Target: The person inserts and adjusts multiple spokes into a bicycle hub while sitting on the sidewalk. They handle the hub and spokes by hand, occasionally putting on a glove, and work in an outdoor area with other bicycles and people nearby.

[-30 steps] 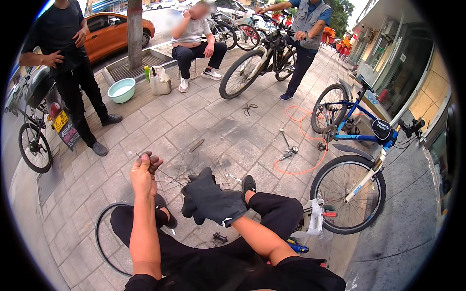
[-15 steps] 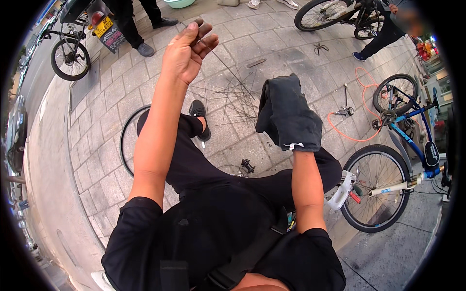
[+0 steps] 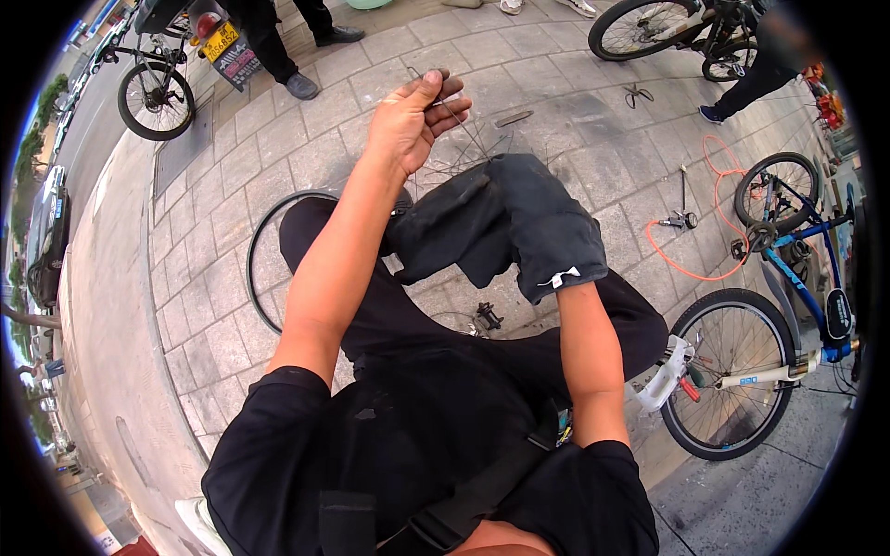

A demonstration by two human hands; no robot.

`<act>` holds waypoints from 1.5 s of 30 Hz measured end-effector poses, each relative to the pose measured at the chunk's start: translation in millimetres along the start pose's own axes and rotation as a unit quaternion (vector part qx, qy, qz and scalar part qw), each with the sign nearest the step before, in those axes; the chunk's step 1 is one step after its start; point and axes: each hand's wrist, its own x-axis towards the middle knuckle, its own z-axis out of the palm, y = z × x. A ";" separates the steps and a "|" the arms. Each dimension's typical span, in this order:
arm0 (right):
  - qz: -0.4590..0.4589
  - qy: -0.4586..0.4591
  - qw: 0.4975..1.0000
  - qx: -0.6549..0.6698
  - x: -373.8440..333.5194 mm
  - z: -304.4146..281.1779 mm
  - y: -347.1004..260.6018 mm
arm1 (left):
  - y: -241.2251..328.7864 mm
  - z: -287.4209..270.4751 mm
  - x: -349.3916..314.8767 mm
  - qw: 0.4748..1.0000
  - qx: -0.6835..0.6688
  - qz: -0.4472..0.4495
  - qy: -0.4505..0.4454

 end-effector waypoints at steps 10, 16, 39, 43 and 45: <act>0.019 -0.041 0.999 0.005 -21.2 10.0 4.0 | -4.1 -12.3 -10.9 0.994 0.083 -0.011 -0.074; -0.003 -0.074 0.997 0.007 3.2 -13.6 -12.8 | -37.8 3.5 -34.6 0.987 0.093 -0.038 -0.122; 0.023 0.020 0.999 -0.021 -47.6 25.0 39.9 | 9.0 -49.1 27.5 0.996 0.067 0.005 0.055; 0.002 0.018 1.000 -0.018 -35.2 33.3 26.3 | 5.2 -38.0 20.9 0.996 0.067 0.006 0.060; -0.007 0.019 1.000 -0.016 -28.5 38.0 19.7 | 2.1 -34.4 18.1 0.996 0.065 0.005 0.066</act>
